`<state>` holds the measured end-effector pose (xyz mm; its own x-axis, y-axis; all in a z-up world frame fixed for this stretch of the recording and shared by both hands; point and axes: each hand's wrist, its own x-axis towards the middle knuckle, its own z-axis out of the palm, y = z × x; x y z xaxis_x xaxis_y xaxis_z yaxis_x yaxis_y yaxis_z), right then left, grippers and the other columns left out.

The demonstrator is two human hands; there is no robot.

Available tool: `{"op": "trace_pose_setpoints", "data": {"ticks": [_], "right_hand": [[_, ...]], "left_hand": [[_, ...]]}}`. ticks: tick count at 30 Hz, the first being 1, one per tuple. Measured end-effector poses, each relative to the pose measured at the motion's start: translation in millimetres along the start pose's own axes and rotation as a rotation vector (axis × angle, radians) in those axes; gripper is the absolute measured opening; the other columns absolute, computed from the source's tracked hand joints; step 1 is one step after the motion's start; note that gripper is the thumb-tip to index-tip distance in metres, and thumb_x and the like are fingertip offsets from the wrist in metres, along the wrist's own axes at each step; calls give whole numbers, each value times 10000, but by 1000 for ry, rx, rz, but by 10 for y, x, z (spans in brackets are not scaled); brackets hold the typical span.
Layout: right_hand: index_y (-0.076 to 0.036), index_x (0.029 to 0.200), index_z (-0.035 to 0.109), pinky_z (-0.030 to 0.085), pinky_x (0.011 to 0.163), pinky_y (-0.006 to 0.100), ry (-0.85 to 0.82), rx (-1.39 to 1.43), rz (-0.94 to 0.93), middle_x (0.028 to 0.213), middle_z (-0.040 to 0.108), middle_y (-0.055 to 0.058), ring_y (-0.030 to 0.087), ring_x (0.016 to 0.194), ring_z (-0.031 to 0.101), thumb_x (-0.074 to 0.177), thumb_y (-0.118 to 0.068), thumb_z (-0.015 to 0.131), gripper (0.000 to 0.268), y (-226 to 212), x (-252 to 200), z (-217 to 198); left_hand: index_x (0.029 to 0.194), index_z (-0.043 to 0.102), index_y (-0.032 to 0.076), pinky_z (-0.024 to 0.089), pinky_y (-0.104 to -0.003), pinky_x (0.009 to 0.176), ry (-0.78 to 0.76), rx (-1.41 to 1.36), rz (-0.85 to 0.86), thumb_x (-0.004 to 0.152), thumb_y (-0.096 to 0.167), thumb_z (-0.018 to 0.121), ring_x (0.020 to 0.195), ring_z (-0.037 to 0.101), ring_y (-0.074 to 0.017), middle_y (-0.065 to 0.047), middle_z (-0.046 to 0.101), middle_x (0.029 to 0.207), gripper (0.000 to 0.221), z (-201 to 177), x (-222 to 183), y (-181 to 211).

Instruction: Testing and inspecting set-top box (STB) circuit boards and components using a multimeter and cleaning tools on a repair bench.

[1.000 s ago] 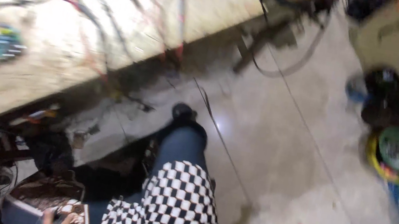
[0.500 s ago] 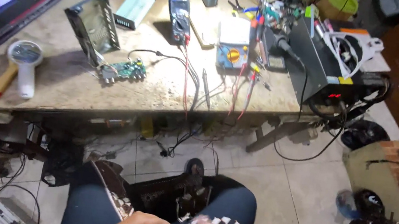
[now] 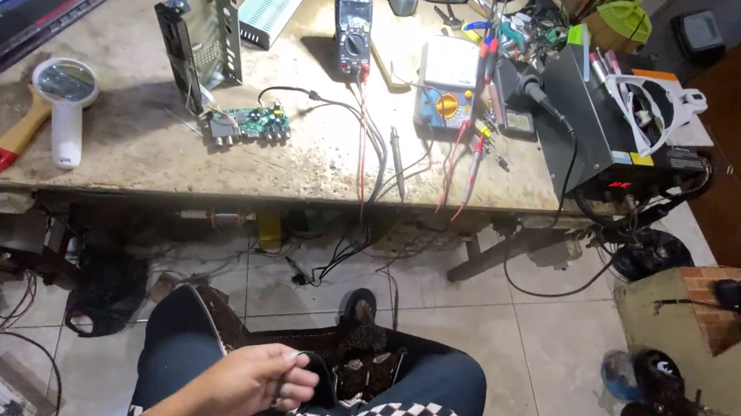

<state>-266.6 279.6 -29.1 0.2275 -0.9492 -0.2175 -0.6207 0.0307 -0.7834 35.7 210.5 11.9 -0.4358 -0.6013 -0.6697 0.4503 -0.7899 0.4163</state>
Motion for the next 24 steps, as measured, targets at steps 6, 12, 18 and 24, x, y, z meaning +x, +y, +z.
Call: {"op": "trace_pose_setpoints", "data": {"ticks": [6,12,18,24], "right_hand": [[-194,1010,754,558,790,246,-185,-128,-352,981,782,37,165,1052,734,974,-245,708,78,-722,61,34],[-159,909,776,513,593,295,24,-65,-388,784,713,9,159,665,667,875,-212,836,87,-967,168,-285],[-128,887,890,538,675,233,254,65,18,781,762,-8,106,721,694,823,-174,827,101,-763,258,-646],[-222,955,878,544,710,220,163,-151,34,807,756,-49,92,740,709,844,-262,799,142,-23,307,-315]], "left_hand": [[1085,662,31,584,-305,898,-8,347,214,985,200,601,1017,758,-227,-175,781,1110,205,318,110,-484],[1016,665,44,518,-236,778,-341,425,220,1039,190,578,797,656,-127,-83,728,903,172,140,273,-673],[1059,708,49,492,-177,735,-447,543,-161,1067,223,625,769,633,-55,-13,725,884,192,71,154,-267],[1181,676,-125,489,-262,631,-99,51,21,1025,103,594,722,632,-193,-174,692,890,287,36,357,-199]]}}
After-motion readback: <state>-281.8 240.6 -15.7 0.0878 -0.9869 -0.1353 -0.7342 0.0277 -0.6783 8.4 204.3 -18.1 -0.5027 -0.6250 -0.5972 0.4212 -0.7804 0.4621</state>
